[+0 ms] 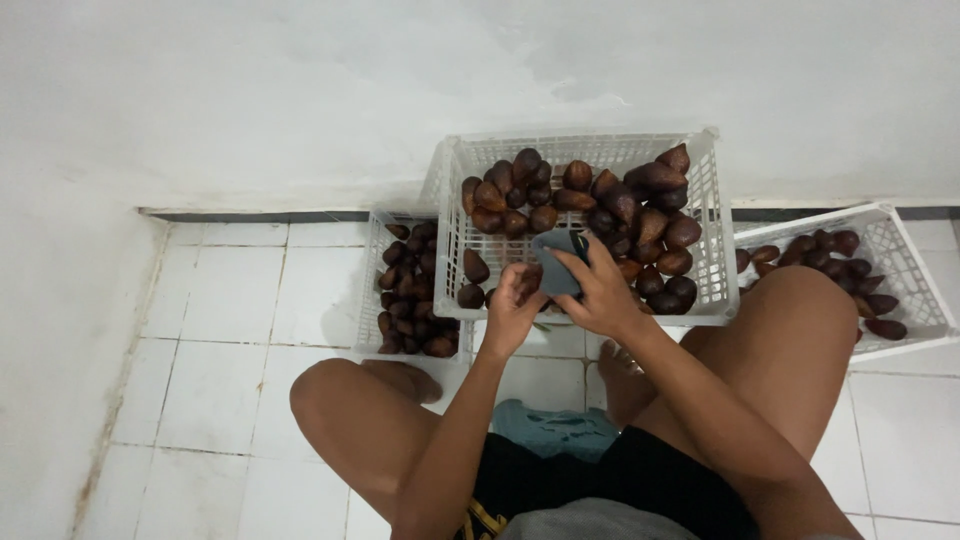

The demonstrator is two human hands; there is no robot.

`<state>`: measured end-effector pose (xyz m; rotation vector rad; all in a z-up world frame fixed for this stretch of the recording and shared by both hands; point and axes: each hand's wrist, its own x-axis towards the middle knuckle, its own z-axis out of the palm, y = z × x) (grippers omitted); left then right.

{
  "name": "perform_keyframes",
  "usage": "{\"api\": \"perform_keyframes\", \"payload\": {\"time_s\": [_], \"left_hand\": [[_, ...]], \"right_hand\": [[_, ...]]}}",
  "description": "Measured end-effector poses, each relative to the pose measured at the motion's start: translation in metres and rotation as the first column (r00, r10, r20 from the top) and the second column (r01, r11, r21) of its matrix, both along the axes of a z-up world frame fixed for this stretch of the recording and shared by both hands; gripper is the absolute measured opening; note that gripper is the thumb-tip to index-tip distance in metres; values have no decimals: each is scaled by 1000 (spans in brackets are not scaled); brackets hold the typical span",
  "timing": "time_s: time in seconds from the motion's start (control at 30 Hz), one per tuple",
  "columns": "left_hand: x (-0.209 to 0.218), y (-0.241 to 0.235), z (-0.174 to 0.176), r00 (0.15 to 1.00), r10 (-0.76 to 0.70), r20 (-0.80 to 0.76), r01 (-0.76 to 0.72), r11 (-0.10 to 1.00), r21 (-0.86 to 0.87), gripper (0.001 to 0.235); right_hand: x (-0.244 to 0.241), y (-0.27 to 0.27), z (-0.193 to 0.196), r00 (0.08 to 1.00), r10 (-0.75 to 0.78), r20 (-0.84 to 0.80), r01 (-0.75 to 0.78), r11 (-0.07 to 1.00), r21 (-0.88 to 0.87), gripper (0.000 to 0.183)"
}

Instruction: The person sits on the floor and wipes dark brown nuts with a grey cloth, picking them up one by one from a central white crate and placing them into a crate on the left. The person repeats this process for multiple nuts.

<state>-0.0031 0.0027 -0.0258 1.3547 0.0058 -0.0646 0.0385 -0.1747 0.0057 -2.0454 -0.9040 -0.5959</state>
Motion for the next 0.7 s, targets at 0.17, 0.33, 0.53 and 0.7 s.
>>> {"api": "perform_keyframes", "payload": {"time_s": [0.17,0.33,0.53,0.7], "left_hand": [[-2,-3,-4,1000,20,-8,-20,1000,13,44],[-2,-5,7,1000,-3,10,3,1000,-6,50],[-3,-5,21,999,-32,-32,31,999,-21,39],[3,-4,13,998,35,-52,-39,996,-77,29]], "right_hand": [[-1,-2,-15,977,-36,-210,39,999,8,46],[14,-8,-34,931,-105,-349,164,976,142,13],[20,-9,-19,884,-172,-434,294,927,231,22],[4,-4,10,990,-26,-138,53,980,193,30]]}}
